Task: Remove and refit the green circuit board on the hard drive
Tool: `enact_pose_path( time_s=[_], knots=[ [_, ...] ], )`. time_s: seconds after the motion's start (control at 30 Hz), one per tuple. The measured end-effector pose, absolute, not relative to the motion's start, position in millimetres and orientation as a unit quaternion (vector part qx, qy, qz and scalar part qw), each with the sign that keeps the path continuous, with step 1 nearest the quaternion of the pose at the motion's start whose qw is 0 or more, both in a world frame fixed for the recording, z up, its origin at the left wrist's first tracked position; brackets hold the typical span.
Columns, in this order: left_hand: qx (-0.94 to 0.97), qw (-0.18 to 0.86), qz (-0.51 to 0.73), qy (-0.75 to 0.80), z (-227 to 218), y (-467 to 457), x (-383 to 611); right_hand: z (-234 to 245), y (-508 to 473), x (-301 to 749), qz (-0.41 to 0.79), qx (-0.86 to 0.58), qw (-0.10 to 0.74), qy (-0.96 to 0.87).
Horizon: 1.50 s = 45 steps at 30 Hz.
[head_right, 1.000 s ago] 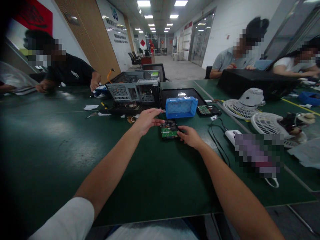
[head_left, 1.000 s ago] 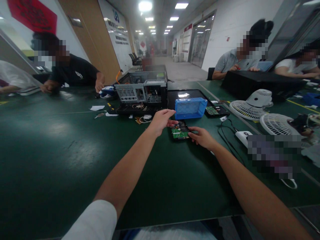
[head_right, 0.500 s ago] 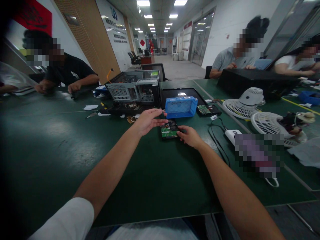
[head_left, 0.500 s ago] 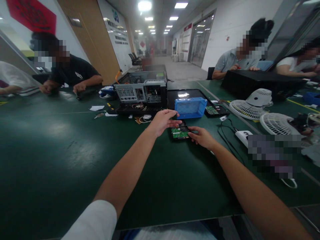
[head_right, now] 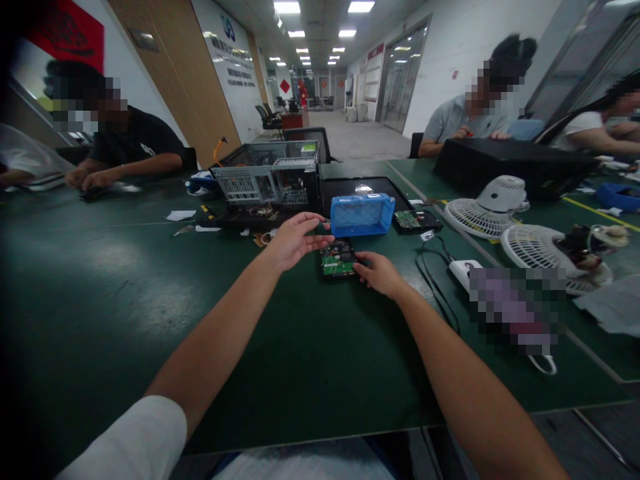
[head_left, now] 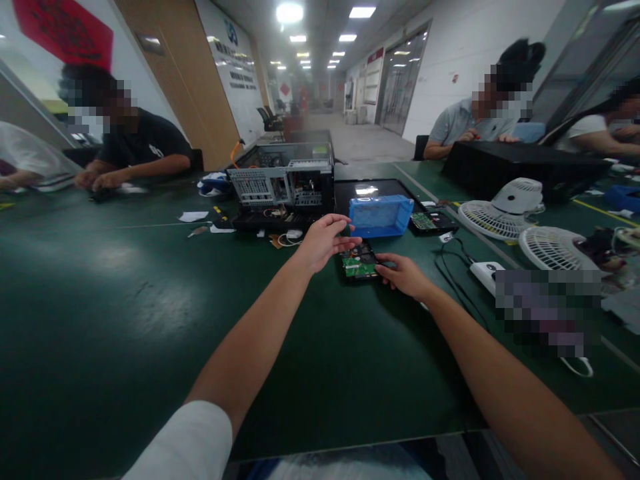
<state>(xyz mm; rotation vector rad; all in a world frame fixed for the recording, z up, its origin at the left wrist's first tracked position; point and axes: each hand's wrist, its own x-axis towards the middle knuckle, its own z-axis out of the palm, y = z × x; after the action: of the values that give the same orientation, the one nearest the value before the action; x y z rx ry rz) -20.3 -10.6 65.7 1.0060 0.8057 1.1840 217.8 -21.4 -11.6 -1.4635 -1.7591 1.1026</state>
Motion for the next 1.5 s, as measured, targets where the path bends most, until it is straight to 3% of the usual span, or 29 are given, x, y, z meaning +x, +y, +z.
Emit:
enact_pose_path(
  time_s=[0.63,1.5],
  knots=[
    [0.506,0.59,0.491,0.393,59.1,-10.6,-17.1,-14.4,-20.4,219.4,0.408,-0.54,0.301,-0.672],
    [0.459,0.632,0.493,0.382,68.1,-17.8,-16.9,-13.6,-21.0,218.8,0.423,-0.532,0.306,-0.666]
  ],
)
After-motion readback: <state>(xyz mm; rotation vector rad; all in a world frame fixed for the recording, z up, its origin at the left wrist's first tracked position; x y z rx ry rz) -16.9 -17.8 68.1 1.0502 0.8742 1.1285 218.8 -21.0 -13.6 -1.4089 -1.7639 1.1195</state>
